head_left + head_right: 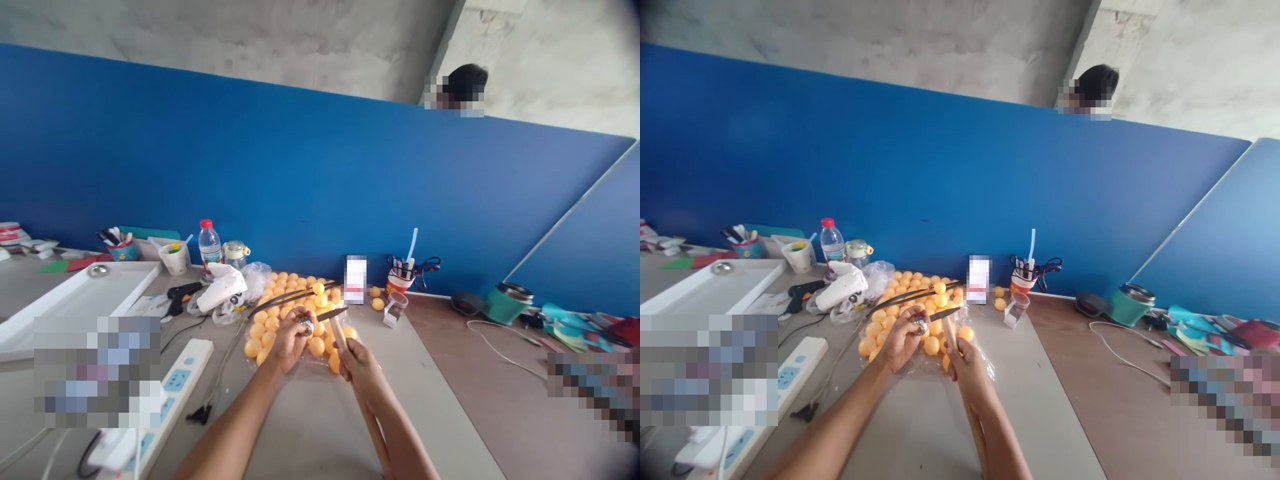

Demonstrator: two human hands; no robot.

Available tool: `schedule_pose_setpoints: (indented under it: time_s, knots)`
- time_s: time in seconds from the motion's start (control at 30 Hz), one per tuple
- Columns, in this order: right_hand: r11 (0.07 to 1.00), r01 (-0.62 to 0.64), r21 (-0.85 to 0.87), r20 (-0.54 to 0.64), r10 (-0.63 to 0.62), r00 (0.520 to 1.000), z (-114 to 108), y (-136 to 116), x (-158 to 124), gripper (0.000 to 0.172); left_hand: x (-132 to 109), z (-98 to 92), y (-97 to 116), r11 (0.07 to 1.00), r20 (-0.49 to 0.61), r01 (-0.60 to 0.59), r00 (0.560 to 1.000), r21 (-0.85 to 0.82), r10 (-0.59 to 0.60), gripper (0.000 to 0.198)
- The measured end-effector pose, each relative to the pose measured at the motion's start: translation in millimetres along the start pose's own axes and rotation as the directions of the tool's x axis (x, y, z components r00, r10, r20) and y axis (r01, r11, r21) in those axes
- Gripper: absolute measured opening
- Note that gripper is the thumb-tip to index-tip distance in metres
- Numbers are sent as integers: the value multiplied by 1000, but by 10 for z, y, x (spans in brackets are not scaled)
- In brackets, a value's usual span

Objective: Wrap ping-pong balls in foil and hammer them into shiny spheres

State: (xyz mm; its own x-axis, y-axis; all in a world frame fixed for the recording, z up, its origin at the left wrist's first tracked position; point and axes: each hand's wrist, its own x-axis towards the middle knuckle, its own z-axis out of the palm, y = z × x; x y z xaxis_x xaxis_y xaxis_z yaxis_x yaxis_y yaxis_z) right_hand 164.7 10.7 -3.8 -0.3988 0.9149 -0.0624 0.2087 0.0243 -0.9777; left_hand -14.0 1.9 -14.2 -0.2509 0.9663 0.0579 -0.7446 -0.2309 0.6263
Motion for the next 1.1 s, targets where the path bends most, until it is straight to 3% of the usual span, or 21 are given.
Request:
schedule_pose_setpoints:
  time_s: [0.1,0.23,0.3,0.43,0.57,0.87,1.0,1.1]
  knots:
    - [1000,-15,-12,74,16,997,-2,6,11,37,22,-19,7,999,-3,7,1000,-41,-7,31]
    - [996,17,87,33,-20,999,-5,-43,-8,40,48,-32,1,992,-30,10,999,-127,-14,13]
    - [999,14,45,39,-16,999,14,-75,-26,36,60,-45,-16,983,-69,40,996,-181,-53,7]
    - [996,13,-90,89,-5,996,60,-127,-52,27,82,-81,-28,959,-118,117,981,-259,-152,19]
    - [997,58,-50,8,-57,998,75,-164,-64,28,73,-73,-1,942,-85,153,979,-297,-186,34]
    - [996,85,6,-7,-85,996,112,-170,-81,27,-7,-4,12,920,42,199,980,-339,-196,42]
    - [998,62,-34,-3,-62,998,105,-108,-42,29,-14,4,13,916,27,202,978,-346,-206,39]
    - [996,82,28,12,-82,997,77,-89,-27,33,-15,21,33,915,18,195,979,-353,-202,43]
